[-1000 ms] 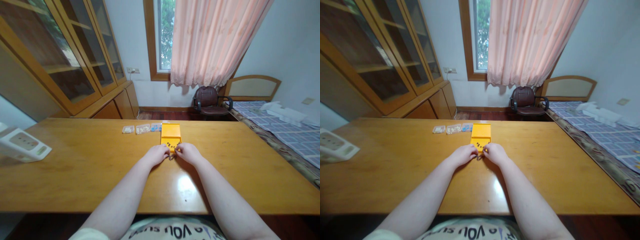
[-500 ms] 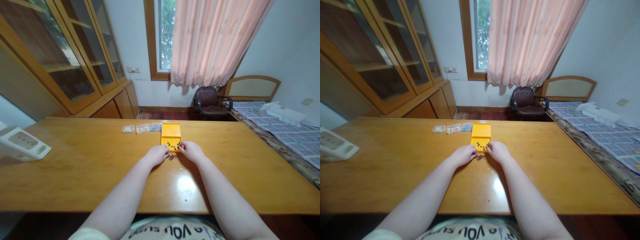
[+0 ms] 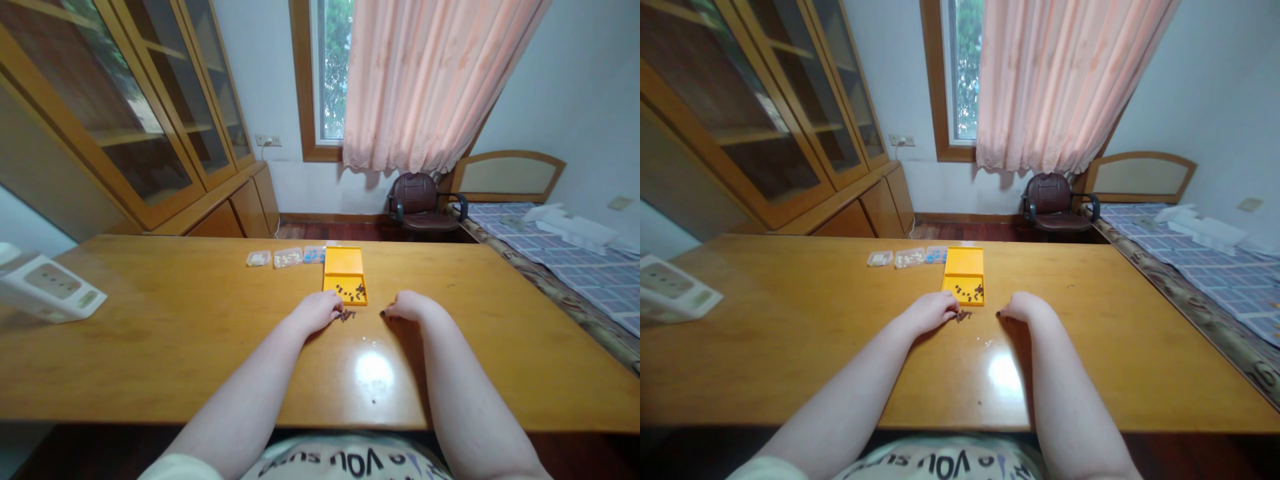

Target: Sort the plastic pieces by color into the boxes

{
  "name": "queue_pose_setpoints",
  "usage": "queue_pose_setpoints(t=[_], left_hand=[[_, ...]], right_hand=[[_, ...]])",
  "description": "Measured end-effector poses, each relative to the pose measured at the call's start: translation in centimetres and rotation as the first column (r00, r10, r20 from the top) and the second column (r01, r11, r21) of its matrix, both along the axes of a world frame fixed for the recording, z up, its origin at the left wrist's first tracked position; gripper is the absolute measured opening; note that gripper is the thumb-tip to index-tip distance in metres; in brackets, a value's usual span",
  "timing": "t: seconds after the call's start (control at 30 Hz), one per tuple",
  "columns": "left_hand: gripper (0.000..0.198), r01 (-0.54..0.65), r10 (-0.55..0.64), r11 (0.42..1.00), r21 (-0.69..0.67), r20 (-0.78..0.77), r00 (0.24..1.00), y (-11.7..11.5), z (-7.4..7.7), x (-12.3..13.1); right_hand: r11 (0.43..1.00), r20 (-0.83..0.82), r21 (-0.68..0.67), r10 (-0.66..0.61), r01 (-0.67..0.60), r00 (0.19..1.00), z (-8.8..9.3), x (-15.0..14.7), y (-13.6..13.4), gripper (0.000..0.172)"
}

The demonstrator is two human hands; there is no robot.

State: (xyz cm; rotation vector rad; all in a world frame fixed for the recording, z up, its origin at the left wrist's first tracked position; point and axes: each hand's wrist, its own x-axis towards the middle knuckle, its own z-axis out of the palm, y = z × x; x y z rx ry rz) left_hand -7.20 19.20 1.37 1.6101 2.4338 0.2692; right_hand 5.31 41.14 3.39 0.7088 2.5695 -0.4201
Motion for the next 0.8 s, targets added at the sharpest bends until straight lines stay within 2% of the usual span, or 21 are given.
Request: queue_pose_setpoints(t=[0.17, 0.33, 0.47, 0.67, 0.8], left_hand=[[0.012, -0.02, 0.02, 1.0, 0.009, 0.005, 1.0, 0.1, -0.2, 0.0], [0.012, -0.034, 0.034, 0.999, -0.022, 0.003, 0.999, 0.0, 0.6, 0.3], [0.012, -0.047, 0.047, 0.999, -0.018, -0.003, 0.999, -0.2, 1.1, 0.1], [0.018, -0.133, 0.148, 0.98, 0.147, -0.093, 0.985, -0.2, 1.1, -0.6], [0.016, -0.108, 0.117, 0.988, 0.106, -0.08, 0.99, -0.5, 1.2, -0.7]], right_hand=[[0.999, 0.006, 0.023, 0.029, -0.029, 1.0, 0.0, 0.1, -0.6, 0.024], [0.993, -0.021, 0.007, 0.119, -0.119, 0.993, -0.2, -0.6, -1.9, 0.024], [0.977, -0.105, -0.037, 0.203, -0.208, 0.974, -0.5, -0.9, -2.9, 0.02], [0.979, -0.232, -0.027, 0.189, -0.201, 0.954, -0.5, -1.0, -3.6, 0.017], [0.982, -0.301, -0.029, 0.169, -0.186, 0.939, 0.0, -0.9, -3.5, 0.017]])
